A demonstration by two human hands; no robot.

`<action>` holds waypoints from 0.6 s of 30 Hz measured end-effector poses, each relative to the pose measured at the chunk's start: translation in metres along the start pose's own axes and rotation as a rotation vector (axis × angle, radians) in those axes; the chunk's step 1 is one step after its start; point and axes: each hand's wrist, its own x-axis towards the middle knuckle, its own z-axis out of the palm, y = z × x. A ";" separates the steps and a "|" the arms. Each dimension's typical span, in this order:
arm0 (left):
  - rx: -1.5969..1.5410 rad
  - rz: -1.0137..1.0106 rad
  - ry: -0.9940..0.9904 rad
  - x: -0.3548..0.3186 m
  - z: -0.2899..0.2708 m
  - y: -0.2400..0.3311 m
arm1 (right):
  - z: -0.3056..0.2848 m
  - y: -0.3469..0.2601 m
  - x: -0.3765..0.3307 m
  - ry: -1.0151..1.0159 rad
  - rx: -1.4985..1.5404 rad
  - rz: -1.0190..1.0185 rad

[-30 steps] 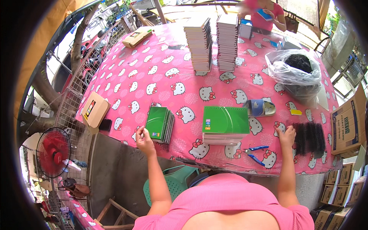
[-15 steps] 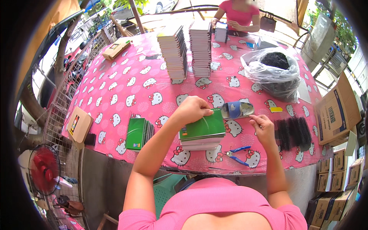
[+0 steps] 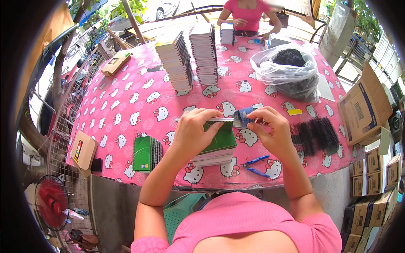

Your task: The person assembles spiral notebooks by inserting wire coils into pre-punched holes in paper stacks and covers, then trims the excess wire with pliers.

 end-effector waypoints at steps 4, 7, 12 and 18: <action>-0.058 -0.058 0.010 0.000 0.000 0.000 | -0.003 0.007 0.017 -0.158 0.045 0.083; -0.046 -0.012 0.027 -0.001 0.003 -0.003 | -0.001 0.010 0.023 -0.266 0.098 0.056; 0.221 0.012 0.196 -0.004 0.012 -0.001 | 0.005 0.022 0.031 -0.329 0.171 0.012; 0.119 0.010 0.299 -0.013 0.021 -0.008 | 0.003 0.013 0.031 -0.288 -0.007 -0.118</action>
